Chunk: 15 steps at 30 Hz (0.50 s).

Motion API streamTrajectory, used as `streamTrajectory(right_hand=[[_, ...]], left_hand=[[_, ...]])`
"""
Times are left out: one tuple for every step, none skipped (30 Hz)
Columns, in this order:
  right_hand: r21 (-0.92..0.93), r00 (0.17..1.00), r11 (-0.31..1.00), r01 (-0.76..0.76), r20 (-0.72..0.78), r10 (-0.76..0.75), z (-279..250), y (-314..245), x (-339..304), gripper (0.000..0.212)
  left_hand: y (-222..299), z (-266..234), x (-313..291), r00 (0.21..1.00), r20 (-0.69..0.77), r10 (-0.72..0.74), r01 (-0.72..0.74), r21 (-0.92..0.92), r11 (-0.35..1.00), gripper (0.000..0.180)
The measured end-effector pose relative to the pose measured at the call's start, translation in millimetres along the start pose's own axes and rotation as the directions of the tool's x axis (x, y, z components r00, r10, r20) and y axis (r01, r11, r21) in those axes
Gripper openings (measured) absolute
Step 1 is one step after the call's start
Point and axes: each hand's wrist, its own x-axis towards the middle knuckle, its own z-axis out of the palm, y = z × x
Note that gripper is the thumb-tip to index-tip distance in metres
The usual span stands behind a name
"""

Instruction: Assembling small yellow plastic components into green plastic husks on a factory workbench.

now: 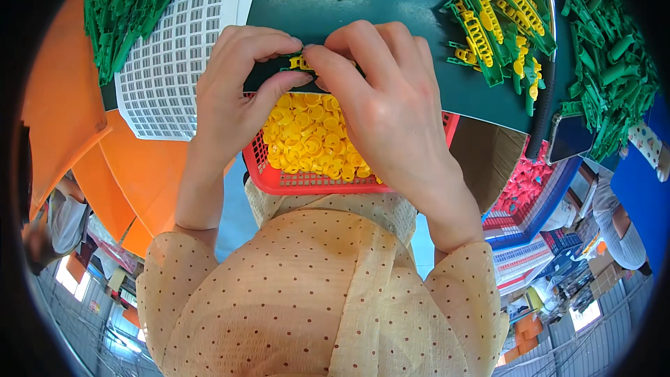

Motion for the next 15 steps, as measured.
streamTrajectory(right_hand=[[-0.014,1.000,1.000,-0.003,-0.002,0.003,0.3,-1.0,-0.6,0.031],[-0.027,1.000,1.000,-0.006,-0.004,0.005,0.4,-1.7,-1.0,0.031],[-0.027,1.000,1.000,-0.005,-0.003,0.005,0.0,-1.8,-1.2,0.031],[-0.028,1.000,1.000,-0.006,0.004,0.007,-0.6,-1.8,-1.3,0.031],[-0.031,1.000,0.999,-0.009,0.010,0.009,-1.1,-1.8,-1.4,0.031],[-0.032,1.000,0.999,-0.010,0.010,0.011,-1.0,-1.9,-1.2,0.031],[-0.033,1.000,0.999,-0.014,0.006,0.014,-0.5,-1.9,-0.8,0.030],[-0.032,1.000,0.999,-0.017,0.002,0.017,0.3,-2.0,-0.6,0.029],[-0.031,1.000,0.999,-0.018,0.002,0.018,0.5,-2.8,-0.4,0.029],[-0.025,0.999,0.999,-0.039,0.000,0.039,0.3,-3.8,-0.2,0.028],[-0.016,0.998,0.998,-0.058,-0.002,0.058,0.1,-4.6,0.1,0.027],[-0.014,0.998,0.998,-0.058,-0.002,0.058,0.8,-4.4,-0.1,0.027],[0.006,0.997,0.997,-0.071,-0.012,0.071,1.8,-3.7,-0.3,0.026],[0.023,0.996,0.996,-0.085,-0.022,0.086,1.9,-3.0,-0.3,0.025],[0.024,0.996,0.996,-0.087,-0.022,0.088,1.0,-2.6,0.4,0.025]], left_hand=[[-0.7,0.0,0.3,1.000,0.000,0.011,-0.011,0.001,1.000,0.034],[-1.0,0.3,0.4,1.000,0.000,0.010,-0.010,0.001,1.000,0.034],[-1.1,0.9,0.4,1.000,-0.006,0.022,-0.022,-0.011,1.000,0.034],[-1.5,1.3,0.3,0.999,-0.012,0.034,-0.034,-0.024,0.999,0.035],[-2.8,1.8,0.7,0.999,-0.011,0.035,-0.035,-0.025,0.999,0.035],[-4.6,2.3,1.0,0.997,-0.020,0.068,-0.069,-0.022,0.997,0.034],[-5.8,2.8,1.1,0.994,-0.028,0.102,-0.102,-0.020,0.995,0.033],[-6.6,3.1,0.3,0.995,-0.027,0.101,-0.102,-0.020,0.995,0.033],[-7.2,3.5,-0.5,0.993,-0.025,0.112,-0.113,-0.016,0.993,0.032],[-8.1,4.2,-1.5,0.992,-0.023,0.124,-0.124,-0.012,0.992,0.031],[-9.5,4.3,-2.0,0.992,-0.022,0.122,-0.123,-0.011,0.992,0.031],[-11.9,4.9,-2.3,0.986,-0.036,0.165,-0.165,-0.008,0.986,0.030],[-13.7,5.6,-3.1,0.977,-0.050,0.207,-0.207,-0.005,0.978,0.029],[-14.1,7.5,-3.8,0.977,-0.048,0.206,-0.207,-0.006,0.978,0.029],[-14.2,10.3,-4.5,0.970,-0.059,0.236,-0.235,0.028,0.972,0.028]])
